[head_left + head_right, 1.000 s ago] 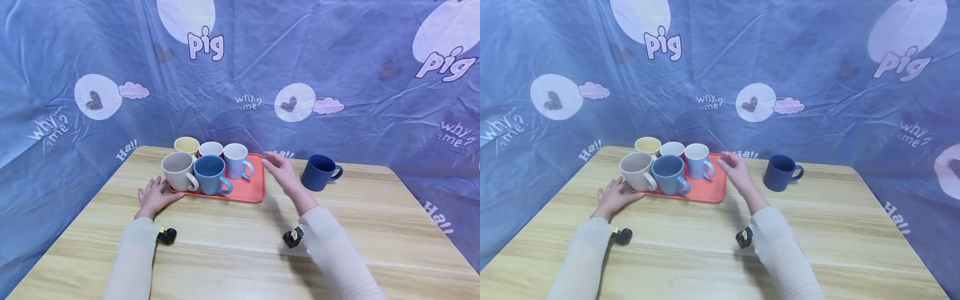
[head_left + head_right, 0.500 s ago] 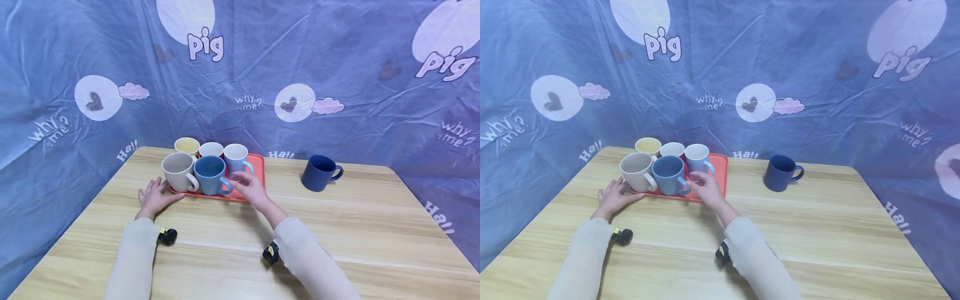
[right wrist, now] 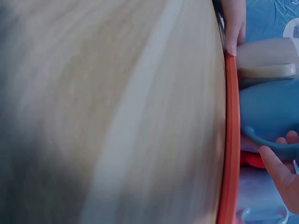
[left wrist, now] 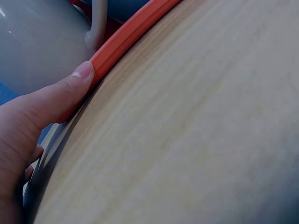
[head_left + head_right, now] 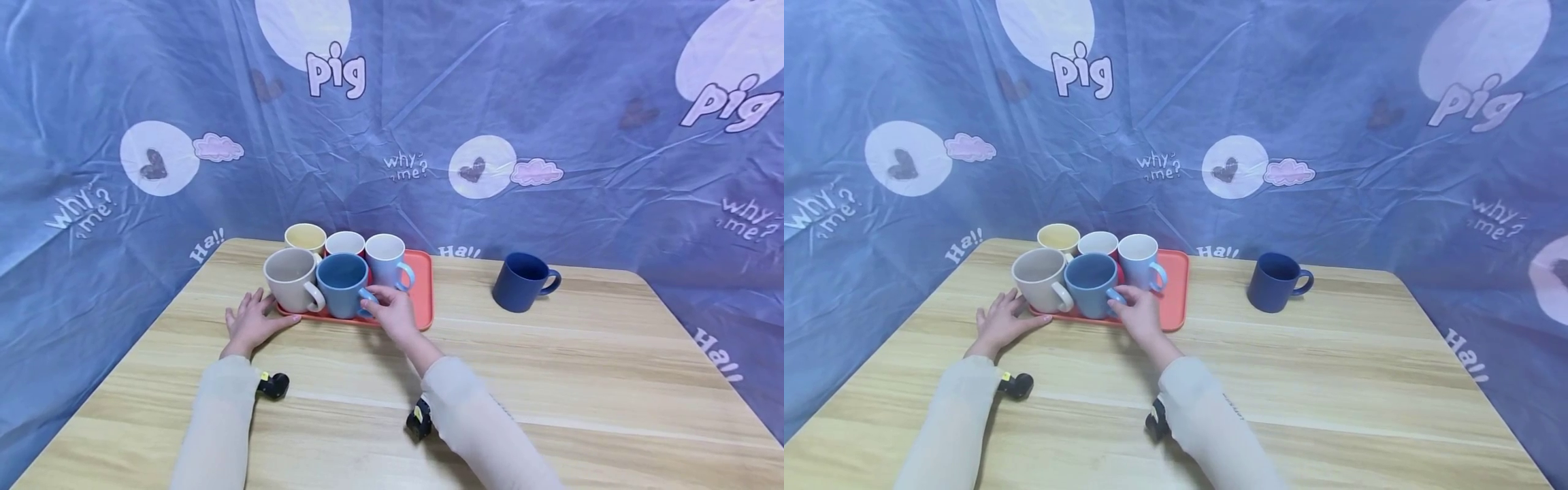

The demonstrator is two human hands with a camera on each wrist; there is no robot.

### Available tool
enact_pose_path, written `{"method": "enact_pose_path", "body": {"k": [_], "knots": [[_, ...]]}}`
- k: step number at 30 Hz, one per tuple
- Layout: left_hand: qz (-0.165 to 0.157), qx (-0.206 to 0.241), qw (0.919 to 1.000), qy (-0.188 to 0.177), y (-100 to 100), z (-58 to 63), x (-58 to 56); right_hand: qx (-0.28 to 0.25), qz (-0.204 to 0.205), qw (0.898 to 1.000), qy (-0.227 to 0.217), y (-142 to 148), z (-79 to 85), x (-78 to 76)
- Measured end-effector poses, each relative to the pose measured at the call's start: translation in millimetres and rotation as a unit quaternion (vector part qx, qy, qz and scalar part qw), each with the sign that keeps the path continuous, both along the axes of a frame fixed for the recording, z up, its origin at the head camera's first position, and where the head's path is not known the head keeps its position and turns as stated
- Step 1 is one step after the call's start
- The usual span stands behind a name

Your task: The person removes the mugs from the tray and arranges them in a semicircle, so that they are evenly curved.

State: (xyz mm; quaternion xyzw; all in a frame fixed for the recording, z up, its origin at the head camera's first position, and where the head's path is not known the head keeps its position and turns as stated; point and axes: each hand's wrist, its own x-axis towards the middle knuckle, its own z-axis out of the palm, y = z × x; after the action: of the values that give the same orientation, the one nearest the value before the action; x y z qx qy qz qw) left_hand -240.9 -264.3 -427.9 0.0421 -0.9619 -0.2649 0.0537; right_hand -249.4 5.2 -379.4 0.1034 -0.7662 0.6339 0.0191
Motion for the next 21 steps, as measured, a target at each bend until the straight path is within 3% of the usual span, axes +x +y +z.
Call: {"method": "enact_pose_path", "body": {"k": [12,21], "knots": [[0.001,-0.003,1.0000,0.003,-2.3,-0.8,-0.7,-0.036,-0.054,0.998,0.002,-12.2,-4.9,1.8],[0.003,0.006,1.0000,-0.001,-0.3,-1.7,-1.0,-0.057,-0.067,0.996,0.000,-13.9,-4.4,3.2]]}}
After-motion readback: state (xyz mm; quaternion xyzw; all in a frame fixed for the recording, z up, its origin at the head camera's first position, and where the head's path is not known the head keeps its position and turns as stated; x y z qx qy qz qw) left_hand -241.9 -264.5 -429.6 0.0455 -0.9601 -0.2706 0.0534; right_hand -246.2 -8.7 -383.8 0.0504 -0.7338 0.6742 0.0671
